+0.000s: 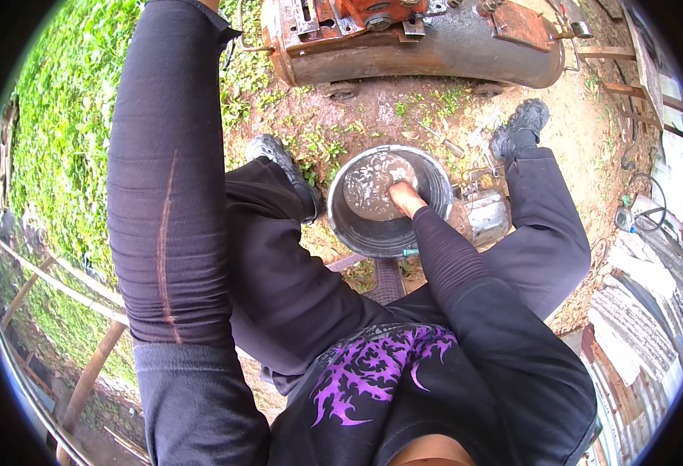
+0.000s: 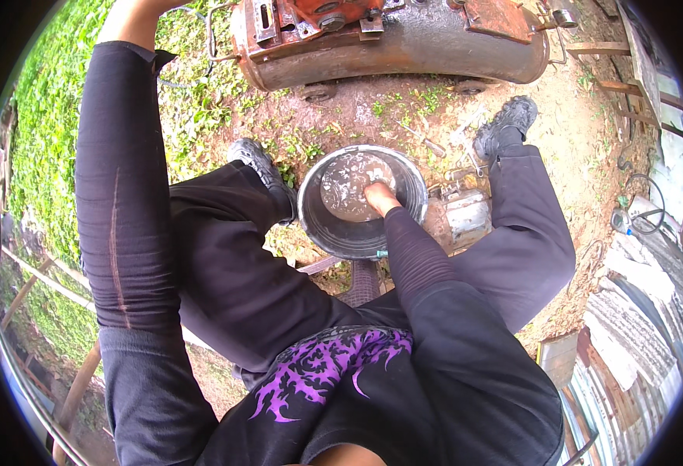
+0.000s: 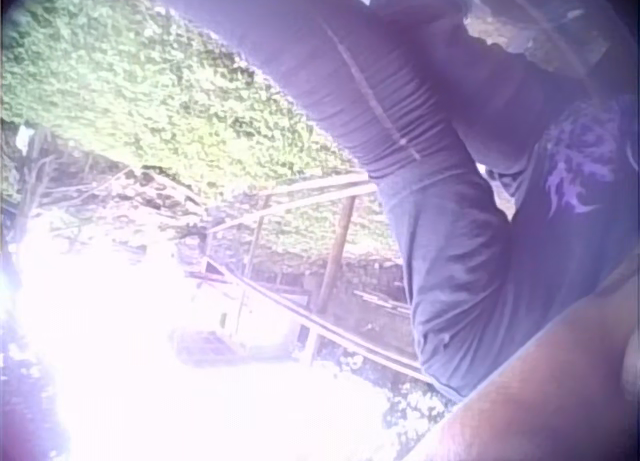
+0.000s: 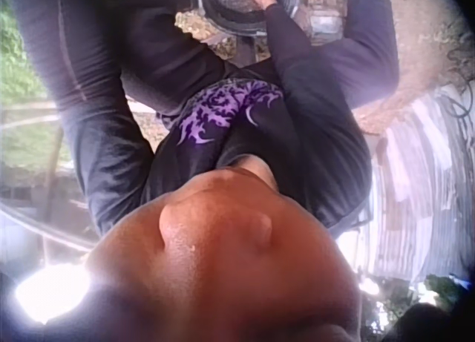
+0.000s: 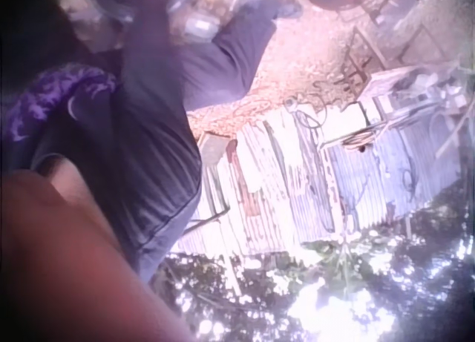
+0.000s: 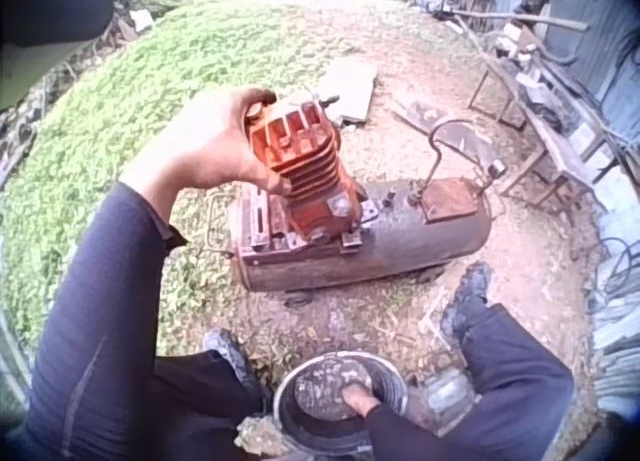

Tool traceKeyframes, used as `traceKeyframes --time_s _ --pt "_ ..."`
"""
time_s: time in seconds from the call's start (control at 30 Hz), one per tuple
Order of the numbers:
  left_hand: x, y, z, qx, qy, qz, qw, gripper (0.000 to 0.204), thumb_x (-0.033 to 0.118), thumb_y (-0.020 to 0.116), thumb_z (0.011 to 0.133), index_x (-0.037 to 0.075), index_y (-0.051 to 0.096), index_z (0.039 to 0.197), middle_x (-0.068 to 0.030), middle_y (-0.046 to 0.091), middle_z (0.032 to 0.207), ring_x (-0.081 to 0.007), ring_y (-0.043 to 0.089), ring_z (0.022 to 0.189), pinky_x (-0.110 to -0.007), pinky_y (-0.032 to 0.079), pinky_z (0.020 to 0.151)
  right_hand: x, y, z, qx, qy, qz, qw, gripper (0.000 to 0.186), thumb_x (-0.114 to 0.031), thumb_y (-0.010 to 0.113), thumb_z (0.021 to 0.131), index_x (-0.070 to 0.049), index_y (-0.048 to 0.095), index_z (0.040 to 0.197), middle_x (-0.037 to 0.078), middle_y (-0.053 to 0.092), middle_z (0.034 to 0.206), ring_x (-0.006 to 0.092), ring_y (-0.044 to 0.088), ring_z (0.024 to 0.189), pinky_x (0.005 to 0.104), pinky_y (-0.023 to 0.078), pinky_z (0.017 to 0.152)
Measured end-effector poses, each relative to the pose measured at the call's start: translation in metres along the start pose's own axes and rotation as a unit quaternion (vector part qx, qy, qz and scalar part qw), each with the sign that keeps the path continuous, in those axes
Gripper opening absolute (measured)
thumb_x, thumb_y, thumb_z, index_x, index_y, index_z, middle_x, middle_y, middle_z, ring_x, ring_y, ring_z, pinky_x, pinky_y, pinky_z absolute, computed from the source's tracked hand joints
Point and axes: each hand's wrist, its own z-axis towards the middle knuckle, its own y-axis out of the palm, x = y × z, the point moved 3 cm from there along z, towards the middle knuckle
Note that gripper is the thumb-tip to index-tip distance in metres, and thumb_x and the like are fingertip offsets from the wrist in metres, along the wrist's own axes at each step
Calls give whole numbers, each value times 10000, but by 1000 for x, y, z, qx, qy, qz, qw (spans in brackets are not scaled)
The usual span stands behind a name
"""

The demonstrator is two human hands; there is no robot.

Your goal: The person cleans a metal plate in a bucket of water and then positions a red compressor head onto a large metal tank, aligning it with the mounting bracket and inserting bolts by hand.

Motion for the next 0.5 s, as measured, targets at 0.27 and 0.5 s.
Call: traceKeyframes --time_s 0.27,0.5 --pt "2 0 -5 9 -20 52 998 1029 357 986 479 -51 607 1345 -248 699 1252 -351 683 1172 -390 528 1038 -61 -49 -56 -63 -191 -241 950 332 -182 537 895 23 768 1019 237 720 1175 396 697 1104 454 539 982" --pt "-9 5 3 13 14 27 999 1042 396 984 451 -22 625 1335 -242 719 1186 -370 699 1123 -409 546 995 -163 -209 -204 86 -163 55 981 201 -210 518 1025 -66 654 1060 201 720 983 368 702 975 465 527 834"
